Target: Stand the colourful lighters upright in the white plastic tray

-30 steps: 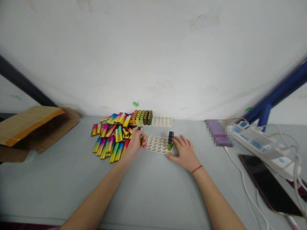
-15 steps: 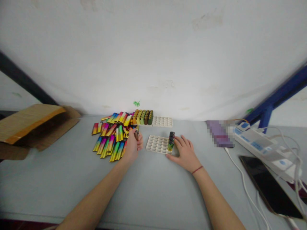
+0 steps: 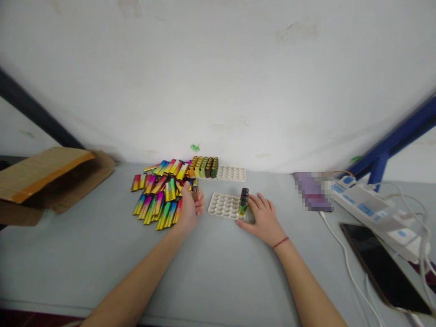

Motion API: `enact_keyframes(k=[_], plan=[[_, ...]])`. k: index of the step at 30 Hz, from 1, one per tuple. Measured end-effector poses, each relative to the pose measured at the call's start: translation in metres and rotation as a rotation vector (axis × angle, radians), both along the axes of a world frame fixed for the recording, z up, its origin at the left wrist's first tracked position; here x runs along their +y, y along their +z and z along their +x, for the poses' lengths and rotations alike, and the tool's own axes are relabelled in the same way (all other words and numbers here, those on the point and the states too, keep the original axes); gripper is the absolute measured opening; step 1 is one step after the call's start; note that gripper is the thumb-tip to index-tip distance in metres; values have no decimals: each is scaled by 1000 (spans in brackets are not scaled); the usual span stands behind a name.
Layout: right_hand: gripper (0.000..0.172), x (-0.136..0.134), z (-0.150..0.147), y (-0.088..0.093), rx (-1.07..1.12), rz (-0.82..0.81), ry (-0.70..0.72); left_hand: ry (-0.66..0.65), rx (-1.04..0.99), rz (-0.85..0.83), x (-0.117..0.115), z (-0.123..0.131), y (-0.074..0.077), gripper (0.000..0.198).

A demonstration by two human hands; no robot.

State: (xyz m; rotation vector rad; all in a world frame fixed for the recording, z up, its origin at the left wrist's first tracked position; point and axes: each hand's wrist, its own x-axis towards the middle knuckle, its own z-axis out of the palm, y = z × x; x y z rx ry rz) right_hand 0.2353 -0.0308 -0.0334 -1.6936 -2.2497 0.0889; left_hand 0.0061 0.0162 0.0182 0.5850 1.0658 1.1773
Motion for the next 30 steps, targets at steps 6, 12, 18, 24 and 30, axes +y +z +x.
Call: enact_keyframes(k=[6,12,18,24,30], plan=[[71,1,1,0,-11,2,9,-15,-1,-5,2,-1,3,42],[70,-1,1,-1,-2,15,7,-8,5,10,2,-2,1,42],[71,0,1,-1,6,14,0,-47,173,126,1,3,-12,49],[70,-1,0,-1,17,28,0,-249,460,703,-16,9,-11,30],[72,-1,-1,0,34,20,-1,-385,676,1078,-26,14,-8,24]])
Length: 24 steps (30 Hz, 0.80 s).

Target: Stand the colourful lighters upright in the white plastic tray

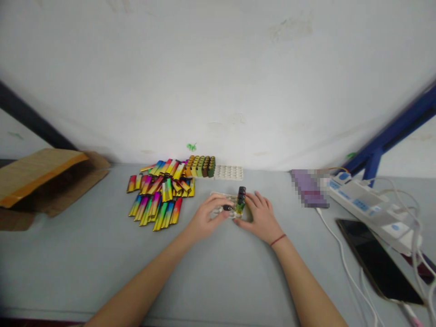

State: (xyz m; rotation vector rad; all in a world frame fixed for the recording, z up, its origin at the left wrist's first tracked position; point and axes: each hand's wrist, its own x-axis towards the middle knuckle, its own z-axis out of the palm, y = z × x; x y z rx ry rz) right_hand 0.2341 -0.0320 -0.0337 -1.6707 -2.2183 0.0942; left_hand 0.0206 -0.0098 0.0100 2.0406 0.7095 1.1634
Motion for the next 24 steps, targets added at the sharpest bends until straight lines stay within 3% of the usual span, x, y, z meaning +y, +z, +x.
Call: enact_keyframes(k=[8,18,24], plan=[[68,-1,-2,3,12,1,1,14,258,6,-3,4,-9,25],[68,-2,-3,4,0,-16,-8,102,216,68,-2,7,-18,33],[67,-1,-2,2,6,1,-3,76,290,132,-4,5,-12,24]])
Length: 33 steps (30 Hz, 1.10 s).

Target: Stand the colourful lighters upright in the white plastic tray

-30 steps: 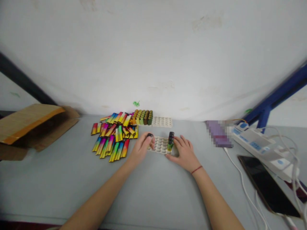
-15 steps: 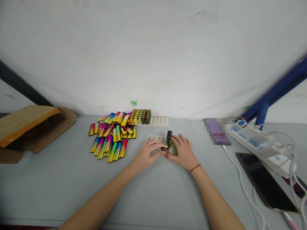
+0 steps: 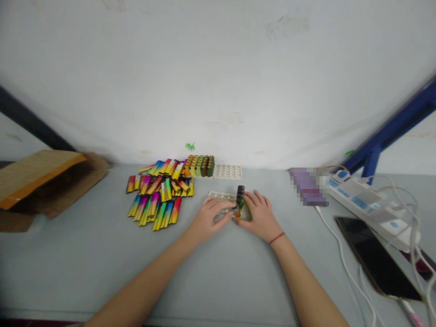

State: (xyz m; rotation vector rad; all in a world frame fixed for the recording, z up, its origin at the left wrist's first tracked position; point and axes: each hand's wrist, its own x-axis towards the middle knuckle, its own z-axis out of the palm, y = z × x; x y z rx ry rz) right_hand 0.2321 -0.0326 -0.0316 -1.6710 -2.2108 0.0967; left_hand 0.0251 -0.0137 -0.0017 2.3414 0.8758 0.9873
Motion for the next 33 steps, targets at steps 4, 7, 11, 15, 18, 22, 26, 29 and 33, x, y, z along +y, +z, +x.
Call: enact_keyframes(k=[4,7,11,15,18,22,26,29,33], plan=[[69,0,0,0,1,-7,-2,-3,50,64,0,-1,4,32],[68,0,0,0,6,-4,-5,0,101,84,1,-3,3,36],[68,0,0,-2,4,8,1,-17,184,98,2,-6,6,40],[70,0,1,-2,-10,9,2,-14,276,140,2,-10,15,43],[70,0,1,-1,-8,3,4,160,379,66,7,-18,27,41],[69,0,0,2,-3,-6,8,676,609,-171,23,-50,43,39],[71,0,0,2,-11,-7,3,775,755,-399,39,-94,48,33],[71,0,1,1,-17,-3,5,749,798,-506,43,-113,46,32],[72,0,2,0,-21,-7,4,734,809,-515,40,-111,46,33]])
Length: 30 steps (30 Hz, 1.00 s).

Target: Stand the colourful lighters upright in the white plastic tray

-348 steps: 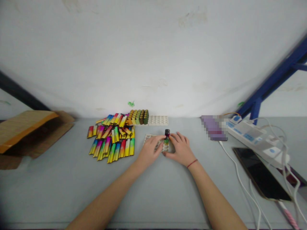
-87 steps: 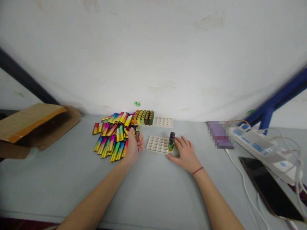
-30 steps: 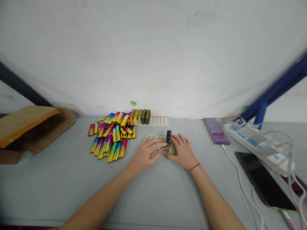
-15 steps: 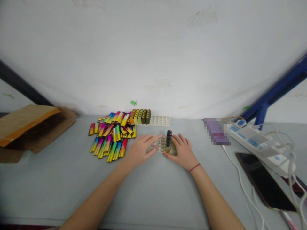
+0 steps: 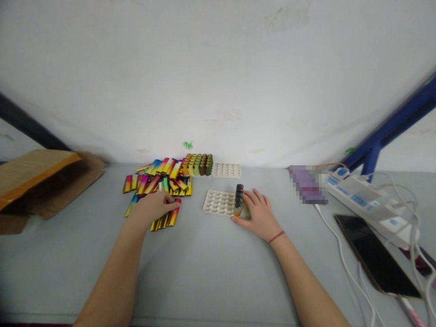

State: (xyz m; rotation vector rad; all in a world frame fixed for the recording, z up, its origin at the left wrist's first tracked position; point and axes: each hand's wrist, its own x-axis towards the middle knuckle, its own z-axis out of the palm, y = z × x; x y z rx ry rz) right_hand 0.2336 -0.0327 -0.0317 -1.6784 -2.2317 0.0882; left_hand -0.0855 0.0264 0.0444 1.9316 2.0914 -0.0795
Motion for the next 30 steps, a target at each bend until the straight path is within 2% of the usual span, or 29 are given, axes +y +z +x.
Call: enact_keyframes(k=[7,11,14,19,21,25,27,30], plan=[[72,0,0,1,3,-2,0,-143,1,-54,-11,27,6,35],[72,0,0,1,-1,-6,4,-175,-49,-19,-14,33,3,22],[73,0,0,1,-3,-3,0,-203,-259,60,-12,32,1,13],[72,0,0,0,2,3,7,-290,-693,78,-6,32,3,33],[73,0,1,-1,2,6,9,-219,-875,45,-5,37,2,37],[74,1,1,-1,6,6,10,60,-1345,-81,-5,54,-5,35],[73,1,1,-1,9,2,9,137,-1476,-102,-4,63,-9,36],[72,1,1,-1,13,-2,4,203,-1566,-85,-5,73,-10,39]])
